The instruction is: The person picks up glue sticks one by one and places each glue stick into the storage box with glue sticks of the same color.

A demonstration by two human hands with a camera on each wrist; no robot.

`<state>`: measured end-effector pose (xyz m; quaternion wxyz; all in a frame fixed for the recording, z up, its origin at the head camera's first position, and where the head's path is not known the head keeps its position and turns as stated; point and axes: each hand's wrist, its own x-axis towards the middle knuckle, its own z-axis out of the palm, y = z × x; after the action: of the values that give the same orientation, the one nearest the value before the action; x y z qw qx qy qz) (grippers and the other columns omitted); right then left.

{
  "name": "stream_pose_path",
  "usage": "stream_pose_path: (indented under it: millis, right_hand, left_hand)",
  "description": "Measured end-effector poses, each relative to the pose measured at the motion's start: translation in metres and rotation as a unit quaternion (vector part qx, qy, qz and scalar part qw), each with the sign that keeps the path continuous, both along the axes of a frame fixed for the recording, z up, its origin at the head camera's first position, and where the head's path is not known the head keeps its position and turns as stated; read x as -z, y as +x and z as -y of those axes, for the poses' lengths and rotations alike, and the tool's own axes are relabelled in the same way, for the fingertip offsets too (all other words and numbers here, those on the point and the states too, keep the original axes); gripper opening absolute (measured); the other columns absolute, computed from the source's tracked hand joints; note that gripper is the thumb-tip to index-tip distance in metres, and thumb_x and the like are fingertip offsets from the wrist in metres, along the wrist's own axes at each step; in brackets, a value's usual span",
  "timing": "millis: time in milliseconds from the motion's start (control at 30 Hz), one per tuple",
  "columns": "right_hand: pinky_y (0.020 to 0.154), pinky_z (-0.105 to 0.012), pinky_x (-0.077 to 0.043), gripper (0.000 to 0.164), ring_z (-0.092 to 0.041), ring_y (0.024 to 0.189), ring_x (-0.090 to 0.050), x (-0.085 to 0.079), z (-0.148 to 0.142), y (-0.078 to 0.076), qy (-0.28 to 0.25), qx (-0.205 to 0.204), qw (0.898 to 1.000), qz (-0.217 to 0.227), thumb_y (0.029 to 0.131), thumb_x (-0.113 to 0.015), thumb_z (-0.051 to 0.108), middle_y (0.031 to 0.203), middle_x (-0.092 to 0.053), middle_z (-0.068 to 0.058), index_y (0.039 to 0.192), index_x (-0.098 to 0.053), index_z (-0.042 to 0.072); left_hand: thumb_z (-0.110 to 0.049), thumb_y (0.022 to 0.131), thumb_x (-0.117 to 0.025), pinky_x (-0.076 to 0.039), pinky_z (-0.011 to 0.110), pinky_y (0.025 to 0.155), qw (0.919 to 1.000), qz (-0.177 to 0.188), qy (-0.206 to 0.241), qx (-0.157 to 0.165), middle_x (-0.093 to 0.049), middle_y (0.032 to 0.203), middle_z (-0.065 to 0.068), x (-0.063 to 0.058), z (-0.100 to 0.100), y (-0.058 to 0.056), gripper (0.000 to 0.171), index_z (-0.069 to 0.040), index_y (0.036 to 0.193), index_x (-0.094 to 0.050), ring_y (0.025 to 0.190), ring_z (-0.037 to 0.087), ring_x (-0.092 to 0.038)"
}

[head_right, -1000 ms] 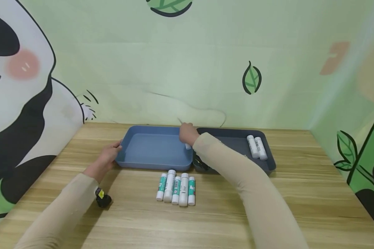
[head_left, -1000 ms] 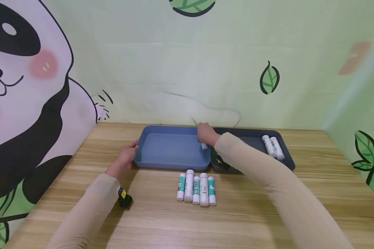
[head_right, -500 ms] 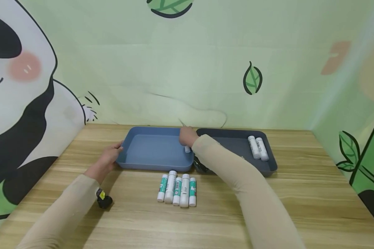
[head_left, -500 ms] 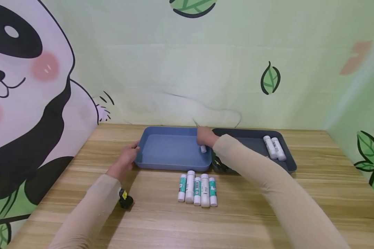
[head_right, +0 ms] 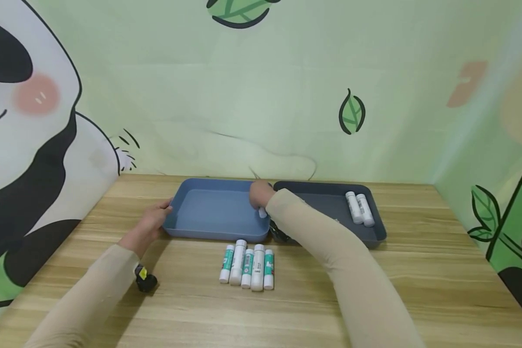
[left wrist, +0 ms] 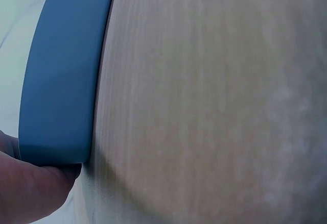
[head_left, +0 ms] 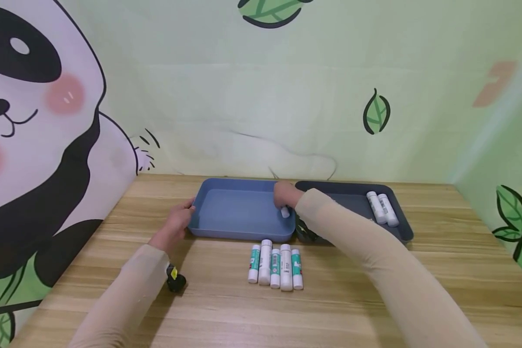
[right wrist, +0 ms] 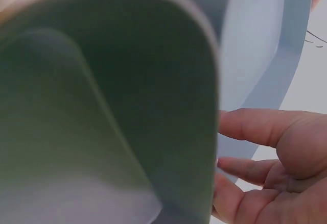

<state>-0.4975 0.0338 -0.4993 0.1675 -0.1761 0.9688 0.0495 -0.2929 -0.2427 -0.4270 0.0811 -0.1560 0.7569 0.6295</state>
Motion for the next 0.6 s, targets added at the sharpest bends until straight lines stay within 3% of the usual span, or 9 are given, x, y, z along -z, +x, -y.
stream_pose_path:
  millis: [100, 167, 200, 267, 333, 500, 567, 600]
  right_hand:
    - [0.058, -0.027, -0.056, 0.006, -0.019, 0.063, -0.065, -0.044, 0.005, 0.038, -0.011, 0.019, 0.999, 0.037, 0.083, -0.060, 0.002, 0.083, -0.064, -0.011, 0.079, -0.064, 0.005]
    - [0.059, -0.027, -0.057, 0.007, -0.018, 0.063, -0.064, -0.052, 0.005, 0.042, 0.000, 0.012, 0.999, 0.053, 0.083, -0.059, 0.002, 0.082, -0.063, -0.010, 0.080, -0.064, 0.005]
    - [0.057, -0.026, -0.056, 0.010, -0.017, 0.060, -0.062, -0.046, 0.005, 0.036, 0.007, 0.006, 0.999, 0.049, 0.082, -0.058, 0.002, 0.078, -0.062, -0.008, 0.074, -0.062, 0.007]
    - [0.054, -0.025, -0.054, 0.016, -0.016, 0.057, -0.059, -0.018, 0.005, 0.007, 0.033, -0.017, 0.999, 0.034, 0.080, -0.057, 0.005, 0.071, -0.059, -0.004, 0.065, -0.058, 0.011]
    - [0.048, -0.026, -0.047, 0.020, -0.015, 0.052, -0.054, 0.027, 0.003, -0.036, 0.042, -0.042, 0.998, 0.000, 0.075, -0.055, 0.011, 0.063, -0.054, 0.000, 0.056, -0.051, 0.017]
    - [0.053, -0.034, -0.042, 0.019, -0.021, 0.061, -0.050, 0.129, 0.000, -0.138, 0.023, -0.049, 0.998, -0.036, 0.080, -0.059, 0.021, 0.070, -0.052, 0.000, 0.062, -0.052, 0.020]
    - [0.057, -0.036, -0.041, 0.020, -0.022, 0.065, -0.048, 0.150, 0.001, -0.162, 0.014, -0.041, 0.999, -0.023, 0.084, -0.056, 0.022, 0.074, -0.051, -0.001, 0.065, -0.052, 0.020]
    - [0.058, -0.036, -0.041, 0.020, -0.022, 0.065, -0.047, 0.153, 0.001, -0.167, 0.010, -0.042, 0.999, -0.021, 0.085, -0.055, 0.023, 0.074, -0.051, -0.001, 0.065, -0.051, 0.020]
  left_hand:
    - [-0.007, 0.110, -0.026, -0.012, 0.050, 0.133, 1.0000, 0.000, 0.004, 0.000, -0.010, 0.172, 0.019, 0.000, 0.000, 0.000, 0.052, -0.004, 0.162, -0.017, 0.161, 0.035, -0.010]
    - [-0.007, 0.110, -0.026, -0.012, 0.050, 0.133, 1.0000, 0.000, 0.005, -0.001, -0.010, 0.172, 0.019, -0.001, -0.001, 0.000, 0.052, -0.004, 0.162, -0.017, 0.161, 0.035, -0.009]
    - [-0.007, 0.110, -0.026, -0.012, 0.049, 0.133, 1.0000, 0.000, 0.004, -0.002, -0.010, 0.172, 0.019, -0.001, -0.001, 0.001, 0.052, -0.005, 0.162, -0.017, 0.161, 0.035, -0.009]
    - [-0.007, 0.110, -0.027, -0.011, 0.049, 0.133, 1.0000, 0.001, 0.004, -0.004, -0.010, 0.172, 0.019, -0.001, -0.001, 0.001, 0.052, -0.005, 0.162, -0.018, 0.161, 0.034, -0.009]
    - [-0.007, 0.110, -0.027, -0.010, 0.049, 0.133, 1.0000, 0.000, 0.002, -0.003, -0.009, 0.172, 0.019, -0.002, -0.001, 0.001, 0.053, -0.004, 0.162, -0.017, 0.161, 0.034, -0.007]
    - [-0.006, 0.110, -0.027, -0.010, 0.048, 0.133, 1.0000, 0.000, 0.002, -0.001, -0.009, 0.172, 0.018, -0.002, -0.001, 0.000, 0.053, -0.003, 0.162, -0.017, 0.161, 0.034, -0.007]
    - [-0.006, 0.110, -0.027, -0.010, 0.047, 0.133, 1.0000, 0.000, 0.001, -0.001, -0.009, 0.172, 0.018, -0.002, -0.001, 0.000, 0.053, -0.003, 0.162, -0.017, 0.161, 0.033, -0.007]
    - [-0.006, 0.110, -0.027, -0.010, 0.048, 0.133, 1.0000, 0.001, 0.001, 0.000, -0.009, 0.172, 0.018, -0.001, -0.001, 0.000, 0.053, -0.003, 0.162, -0.017, 0.161, 0.033, -0.007]
